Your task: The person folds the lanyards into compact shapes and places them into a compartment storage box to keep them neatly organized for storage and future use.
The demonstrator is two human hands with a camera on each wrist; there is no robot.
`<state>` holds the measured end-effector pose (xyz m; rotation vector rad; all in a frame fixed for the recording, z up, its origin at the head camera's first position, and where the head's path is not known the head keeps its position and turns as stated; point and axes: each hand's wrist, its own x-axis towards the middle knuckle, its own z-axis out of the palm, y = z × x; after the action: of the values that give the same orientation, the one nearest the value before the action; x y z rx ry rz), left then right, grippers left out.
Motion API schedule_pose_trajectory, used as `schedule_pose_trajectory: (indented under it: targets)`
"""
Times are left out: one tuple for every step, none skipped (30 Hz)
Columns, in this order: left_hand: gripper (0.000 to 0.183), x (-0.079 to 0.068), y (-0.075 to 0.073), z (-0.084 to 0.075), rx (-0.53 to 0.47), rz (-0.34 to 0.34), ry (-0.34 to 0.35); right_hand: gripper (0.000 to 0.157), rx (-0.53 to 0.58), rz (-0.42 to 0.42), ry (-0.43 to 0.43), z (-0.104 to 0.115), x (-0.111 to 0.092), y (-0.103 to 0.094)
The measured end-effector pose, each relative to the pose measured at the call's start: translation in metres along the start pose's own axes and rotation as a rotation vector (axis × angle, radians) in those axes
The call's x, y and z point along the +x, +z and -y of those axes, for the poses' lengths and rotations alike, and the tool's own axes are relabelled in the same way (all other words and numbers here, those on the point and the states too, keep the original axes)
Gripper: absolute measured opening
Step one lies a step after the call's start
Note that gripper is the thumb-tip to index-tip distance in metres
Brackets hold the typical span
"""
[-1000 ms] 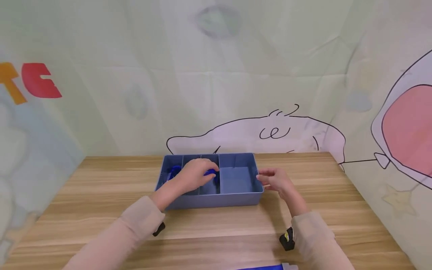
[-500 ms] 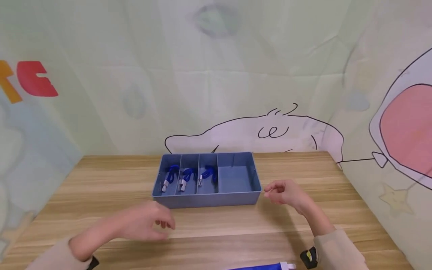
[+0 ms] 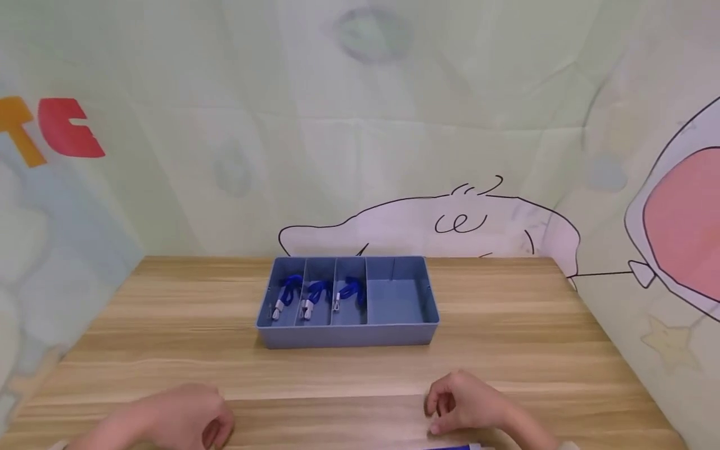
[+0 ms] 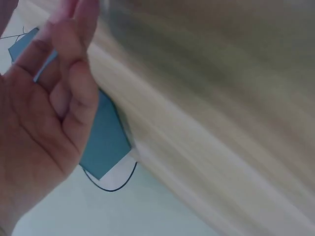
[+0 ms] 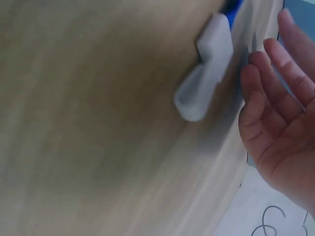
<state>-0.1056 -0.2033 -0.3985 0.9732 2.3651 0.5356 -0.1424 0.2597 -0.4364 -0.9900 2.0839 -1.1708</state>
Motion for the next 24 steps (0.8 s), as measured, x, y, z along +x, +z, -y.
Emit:
schedule_pose_trajectory:
  targets:
    - [0.023,-0.002,0.001,-0.001,-0.009,0.011,-0.030,0.017,-0.024,0.003,-0.017,0.001,0.000,0.002]
    - [0.025,-0.004,0.003,-0.002,-0.017,0.014,-0.063,0.018,-0.054,0.003,-0.038,0.002,-0.001,0.004]
    - [0.028,-0.006,0.004,-0.003,-0.024,0.013,-0.089,0.019,-0.081,0.002,-0.057,0.003,-0.001,0.006]
    - [0.029,-0.007,0.005,-0.004,-0.030,0.014,-0.113,0.020,-0.097,0.004,-0.067,0.004,-0.002,0.008]
    - [0.030,-0.007,0.006,-0.005,-0.030,0.010,-0.135,0.021,-0.115,0.003,-0.077,0.004,-0.002,0.010]
    - [0.031,-0.008,0.008,-0.006,-0.029,-0.003,-0.140,0.021,-0.121,0.006,-0.076,0.005,-0.002,0.012]
    - [0.032,-0.008,0.009,-0.006,-0.035,-0.010,-0.143,0.021,-0.126,0.015,-0.067,0.006,-0.002,0.014]
    - [0.032,-0.009,0.011,-0.007,-0.039,-0.018,-0.145,0.020,-0.109,0.032,-0.039,0.007,-0.003,0.016]
    - [0.032,-0.009,0.013,-0.006,-0.051,-0.022,-0.141,0.020,-0.094,0.047,-0.007,0.008,-0.003,0.018]
    - [0.032,-0.010,0.015,-0.006,-0.073,-0.026,-0.131,0.019,-0.095,0.057,0.021,0.010,-0.003,0.020]
    - [0.031,-0.011,0.018,-0.005,-0.093,-0.037,-0.117,0.020,-0.108,0.062,0.040,0.011,-0.003,0.022]
    - [0.030,-0.013,0.021,-0.004,-0.107,-0.047,-0.096,0.022,-0.130,0.067,0.054,0.012,-0.003,0.023]
    - [0.029,-0.014,0.024,-0.003,-0.121,-0.058,-0.070,0.024,-0.164,0.064,0.059,0.012,-0.003,0.024]
    - [0.029,-0.014,0.027,-0.001,-0.128,-0.066,-0.047,0.026,-0.192,0.058,0.057,0.013,-0.003,0.024]
    - [0.028,-0.015,0.029,0.001,-0.141,-0.071,-0.020,0.028,-0.231,0.048,0.046,0.012,-0.003,0.024]
    - [0.028,-0.015,0.031,0.002,-0.149,-0.075,0.000,0.029,-0.254,0.042,0.042,0.012,-0.004,0.024]
    - [0.027,-0.015,0.033,0.005,-0.147,-0.082,0.022,0.030,-0.273,0.037,0.033,0.011,-0.005,0.024]
    - [0.026,-0.015,0.034,0.007,-0.142,-0.093,0.054,0.030,-0.292,0.032,0.021,0.009,-0.006,0.023]
    - [0.024,-0.015,0.035,0.010,-0.159,-0.109,0.082,0.030,-0.293,0.029,0.022,0.008,-0.008,0.023]
    - [0.020,-0.016,0.035,0.013,-0.193,-0.116,0.106,0.030,-0.295,0.025,0.017,0.006,-0.010,0.022]
    - [0.016,-0.018,0.035,0.015,-0.221,-0.135,0.136,0.028,-0.302,0.024,-0.004,0.004,-0.012,0.021]
    - [0.013,-0.020,0.036,0.018,-0.237,-0.154,0.168,0.027,-0.295,0.023,-0.008,0.001,-0.014,0.020]
    - [0.011,-0.023,0.035,0.021,-0.249,-0.176,0.201,0.027,-0.298,0.019,-0.024,-0.001,-0.015,0.018]
    - [0.011,-0.025,0.035,0.024,-0.266,-0.188,0.220,0.026,-0.301,0.016,-0.041,-0.003,-0.017,0.017]
